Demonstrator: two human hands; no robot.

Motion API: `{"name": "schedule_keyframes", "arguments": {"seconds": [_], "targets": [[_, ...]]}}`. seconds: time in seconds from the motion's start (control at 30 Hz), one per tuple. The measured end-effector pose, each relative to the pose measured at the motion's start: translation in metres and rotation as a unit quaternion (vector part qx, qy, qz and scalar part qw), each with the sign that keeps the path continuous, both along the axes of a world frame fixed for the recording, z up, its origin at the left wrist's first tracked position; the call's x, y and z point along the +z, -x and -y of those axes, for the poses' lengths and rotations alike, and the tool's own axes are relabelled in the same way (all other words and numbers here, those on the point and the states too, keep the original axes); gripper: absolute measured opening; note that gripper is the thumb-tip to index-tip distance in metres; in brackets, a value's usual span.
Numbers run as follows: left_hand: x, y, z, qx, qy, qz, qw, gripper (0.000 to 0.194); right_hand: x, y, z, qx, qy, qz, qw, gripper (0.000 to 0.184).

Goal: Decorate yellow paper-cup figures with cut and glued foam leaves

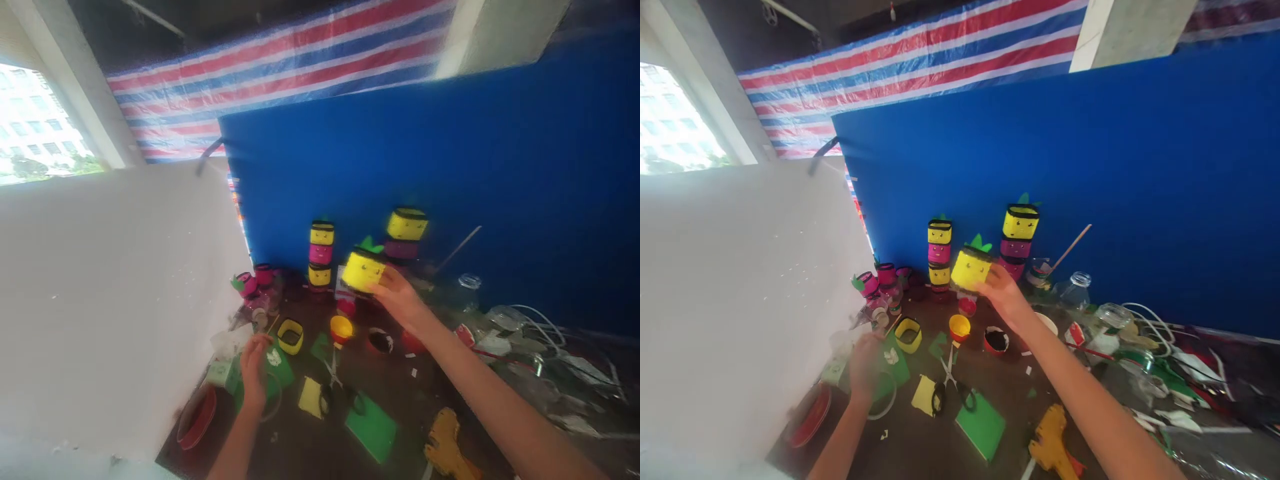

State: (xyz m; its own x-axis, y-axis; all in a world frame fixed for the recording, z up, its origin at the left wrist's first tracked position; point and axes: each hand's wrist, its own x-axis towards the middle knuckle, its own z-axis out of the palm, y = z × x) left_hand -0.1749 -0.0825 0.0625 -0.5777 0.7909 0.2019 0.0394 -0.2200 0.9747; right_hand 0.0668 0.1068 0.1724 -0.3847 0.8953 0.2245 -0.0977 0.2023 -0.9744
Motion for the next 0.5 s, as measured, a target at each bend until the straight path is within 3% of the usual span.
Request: {"name": "schedule_keyframes", "arguments": {"seconds": [0.1, 0.17, 0.3, 0.4, 0.5], "targets": [[0.003, 0.006, 0.001, 0.059, -0.011, -0.023, 0.998, 0.022, -0.027, 0.014, 0.004, 0.027, 0.016, 0.021, 0.999, 0.066], [0.007, 0.003, -0.003, 0.065, 0.009, -0.102, 0.993, 0.027, -0.041, 0.026, 0.009, 0.053, 0.029, 0.034, 0.998, 0.066], [0.007, -0.008, -0.018, 0.038, 0.064, -0.298, 0.952, 0.061, -0.059, 0.049, 0.014, 0.077, 0.038, 0.051, 0.995, 0.068], [0.002, -0.011, -0.027, 0.014, 0.094, -0.338, 0.936, 0.072, -0.064, 0.058, 0.015, 0.075, 0.031, 0.053, 0.995, 0.071], [-0.005, -0.008, -0.027, 0.017, 0.076, -0.355, 0.932, 0.064, -0.048, 0.058, 0.01, 0.074, 0.011, 0.048, 0.996, 0.072]]}}
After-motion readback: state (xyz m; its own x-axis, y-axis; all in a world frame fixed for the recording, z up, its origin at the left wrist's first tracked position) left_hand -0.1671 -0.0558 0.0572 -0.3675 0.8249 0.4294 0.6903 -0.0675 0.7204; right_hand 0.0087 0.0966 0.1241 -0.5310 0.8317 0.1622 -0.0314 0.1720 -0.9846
